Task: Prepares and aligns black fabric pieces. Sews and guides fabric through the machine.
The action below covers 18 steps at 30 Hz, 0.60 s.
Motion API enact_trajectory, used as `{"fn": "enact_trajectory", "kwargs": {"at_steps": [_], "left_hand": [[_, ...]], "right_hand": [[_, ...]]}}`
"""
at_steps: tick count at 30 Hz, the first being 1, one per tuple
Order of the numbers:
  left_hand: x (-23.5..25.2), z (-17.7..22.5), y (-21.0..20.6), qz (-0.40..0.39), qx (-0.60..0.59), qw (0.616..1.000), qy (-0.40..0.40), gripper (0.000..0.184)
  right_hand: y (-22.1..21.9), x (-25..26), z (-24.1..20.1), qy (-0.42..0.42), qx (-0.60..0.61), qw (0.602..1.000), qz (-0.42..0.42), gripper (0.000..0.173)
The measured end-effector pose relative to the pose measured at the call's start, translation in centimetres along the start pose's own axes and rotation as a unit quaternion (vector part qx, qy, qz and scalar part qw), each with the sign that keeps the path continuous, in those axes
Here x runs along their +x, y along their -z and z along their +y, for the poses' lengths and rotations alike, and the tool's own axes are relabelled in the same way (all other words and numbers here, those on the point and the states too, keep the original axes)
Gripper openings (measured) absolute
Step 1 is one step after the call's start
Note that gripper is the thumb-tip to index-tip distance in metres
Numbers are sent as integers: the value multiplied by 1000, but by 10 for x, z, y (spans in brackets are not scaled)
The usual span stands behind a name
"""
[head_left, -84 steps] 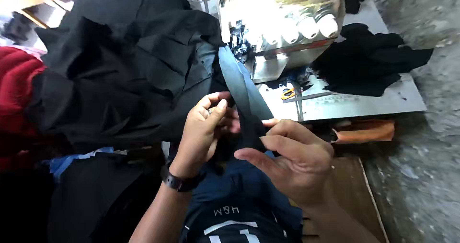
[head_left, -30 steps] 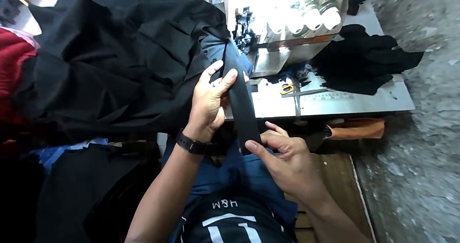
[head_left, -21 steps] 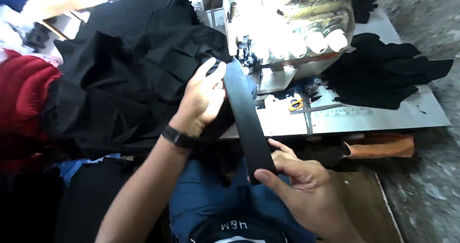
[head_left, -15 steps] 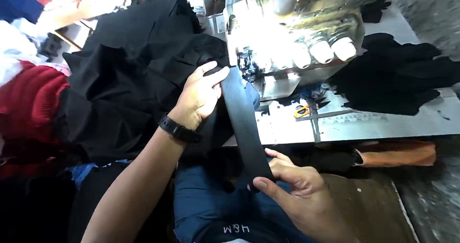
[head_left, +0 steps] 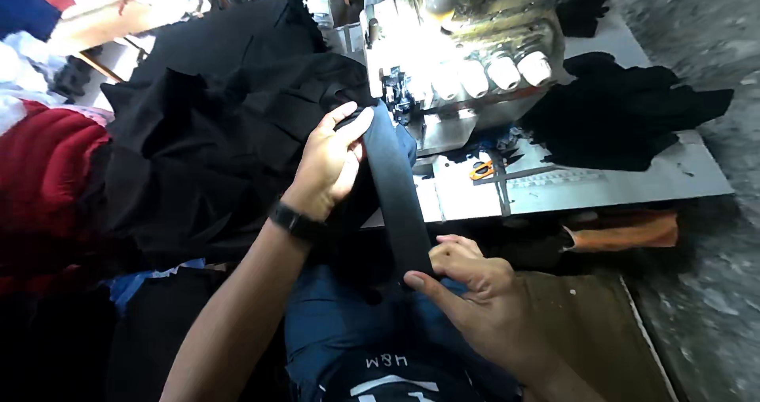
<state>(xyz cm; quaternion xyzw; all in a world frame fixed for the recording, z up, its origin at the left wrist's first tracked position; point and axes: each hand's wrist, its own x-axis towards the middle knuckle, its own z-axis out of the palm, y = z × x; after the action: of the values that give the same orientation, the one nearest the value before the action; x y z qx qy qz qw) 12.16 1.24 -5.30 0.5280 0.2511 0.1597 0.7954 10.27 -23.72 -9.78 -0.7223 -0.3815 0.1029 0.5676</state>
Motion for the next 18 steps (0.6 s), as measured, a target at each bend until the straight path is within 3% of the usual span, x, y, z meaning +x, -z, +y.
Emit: {"fn": "enact_trajectory", "kwargs": {"at_steps": [4, 11, 14, 16, 18], "left_hand": [[-65, -7, -10, -39, 66, 997, -8, 46], [-74, -20, -9, 3, 21, 1000, -16, 39], [-83, -27, -3, -53, -2, 998, -23, 42], [-114, -31, 7, -132, 30, 987, -81, 49], [-148, -15, 17, -198, 174, 942, -209, 32]], "right_hand": [[-1, -7, -4, -9, -9, 1000, 12, 28], [1, -7, -8, 14, -47, 999, 4, 26], [1, -6, -15, 101, -80, 992, 8, 33], [6, 2, -20, 176, -79, 981, -9, 33], [15, 25, -20, 230, -42, 971, -44, 33]]}}
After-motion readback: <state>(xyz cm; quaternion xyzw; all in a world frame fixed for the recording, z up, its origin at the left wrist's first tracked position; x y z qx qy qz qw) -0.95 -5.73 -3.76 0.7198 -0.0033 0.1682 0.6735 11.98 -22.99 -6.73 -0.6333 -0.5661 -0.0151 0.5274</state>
